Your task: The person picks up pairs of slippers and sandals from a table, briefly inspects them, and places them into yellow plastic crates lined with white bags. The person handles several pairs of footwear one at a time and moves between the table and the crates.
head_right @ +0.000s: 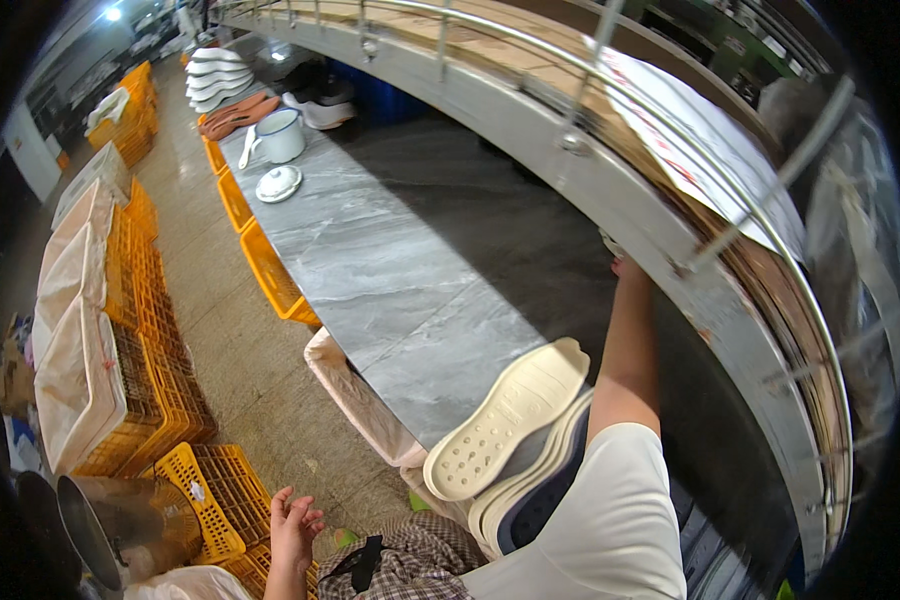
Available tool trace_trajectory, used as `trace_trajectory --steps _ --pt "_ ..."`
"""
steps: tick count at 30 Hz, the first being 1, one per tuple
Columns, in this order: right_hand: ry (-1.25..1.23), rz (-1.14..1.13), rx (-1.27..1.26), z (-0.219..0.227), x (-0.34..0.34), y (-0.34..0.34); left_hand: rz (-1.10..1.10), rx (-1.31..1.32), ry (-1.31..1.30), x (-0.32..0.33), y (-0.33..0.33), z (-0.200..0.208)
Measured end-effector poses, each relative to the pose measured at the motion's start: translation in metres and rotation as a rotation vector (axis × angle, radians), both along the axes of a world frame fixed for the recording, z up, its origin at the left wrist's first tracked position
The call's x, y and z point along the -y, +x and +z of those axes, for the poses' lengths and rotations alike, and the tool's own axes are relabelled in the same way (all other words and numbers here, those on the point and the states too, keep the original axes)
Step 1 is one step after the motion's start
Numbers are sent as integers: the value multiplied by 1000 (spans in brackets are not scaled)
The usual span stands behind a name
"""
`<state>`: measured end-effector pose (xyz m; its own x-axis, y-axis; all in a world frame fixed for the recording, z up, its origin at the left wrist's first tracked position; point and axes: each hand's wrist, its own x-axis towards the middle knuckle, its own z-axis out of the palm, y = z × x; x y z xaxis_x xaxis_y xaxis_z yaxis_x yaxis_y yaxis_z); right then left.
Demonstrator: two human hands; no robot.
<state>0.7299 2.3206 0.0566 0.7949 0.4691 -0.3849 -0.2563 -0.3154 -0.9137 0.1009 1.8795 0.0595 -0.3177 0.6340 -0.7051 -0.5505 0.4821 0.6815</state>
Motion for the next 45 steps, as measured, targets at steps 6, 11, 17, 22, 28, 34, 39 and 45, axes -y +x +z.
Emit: trace_trajectory --steps 6,11,17,22,28,34,39,45 --pt "499 -172 -340 -8 13 36 -24 -8 -16 0 -8 -7" --pt "774 19 -409 65 79 29 -135 15 45 -5 -24 -16" --pt "440 438 -595 158 228 -126 -412 -19 247 -17 -42 5" --pt "379 802 -679 190 342 -319 -577 -23 726 -29 -59 55" --pt "283 1474 145 156 436 -511 -218 286 716 -4 -95 93" --pt "436 1732 583 123 487 -594 19 260 807 41 -171 71" --pt "536 1729 -186 123 497 -627 -69 349 933 78 -200 57" --pt "547 1824 -202 140 506 -643 -157 373 1014 97 -205 61"
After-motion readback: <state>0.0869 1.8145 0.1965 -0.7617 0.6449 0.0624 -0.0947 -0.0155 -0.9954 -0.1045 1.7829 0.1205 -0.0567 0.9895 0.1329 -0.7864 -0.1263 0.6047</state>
